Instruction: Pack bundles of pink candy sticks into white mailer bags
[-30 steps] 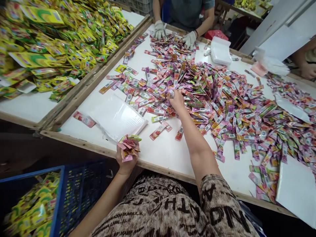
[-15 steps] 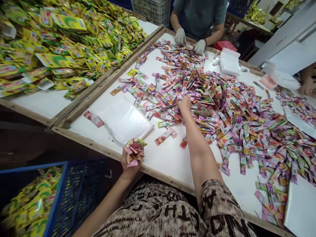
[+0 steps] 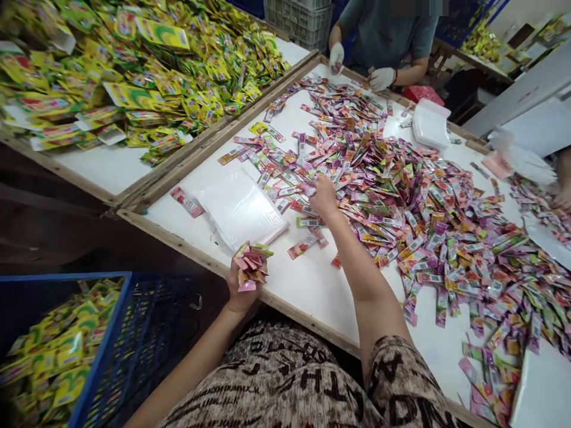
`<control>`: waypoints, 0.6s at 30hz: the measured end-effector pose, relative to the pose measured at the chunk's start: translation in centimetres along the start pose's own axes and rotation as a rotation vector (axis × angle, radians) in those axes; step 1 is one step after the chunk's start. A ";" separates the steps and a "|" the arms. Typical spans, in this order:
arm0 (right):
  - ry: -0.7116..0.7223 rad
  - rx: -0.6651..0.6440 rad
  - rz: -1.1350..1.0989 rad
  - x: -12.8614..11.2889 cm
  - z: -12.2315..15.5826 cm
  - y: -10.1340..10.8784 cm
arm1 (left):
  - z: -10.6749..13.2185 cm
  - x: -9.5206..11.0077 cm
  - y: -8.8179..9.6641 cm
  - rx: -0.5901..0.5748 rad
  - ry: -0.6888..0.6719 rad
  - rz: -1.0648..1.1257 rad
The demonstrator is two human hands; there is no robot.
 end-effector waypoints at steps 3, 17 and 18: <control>-0.161 0.004 -0.542 1.5 4.7 2.8 | -0.6 1.2 -0.6 -0.068 -0.015 0.003; -0.417 0.116 -0.982 4.8 30.2 -0.7 | 12.2 5.2 -17.1 -0.835 0.594 0.549; -0.383 0.136 -0.912 5.3 30.5 0.0 | 12.9 5.4 -17.7 -0.855 0.594 0.560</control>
Point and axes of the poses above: each hand's wrist, its own z-axis away from the middle knuckle, its own y-axis out of the back of the hand, x = y × z, the point moved 9 cm from there along -z, towards the middle knuckle, and after that the axes turned 8 degrees about z, right-handed, at the moved point
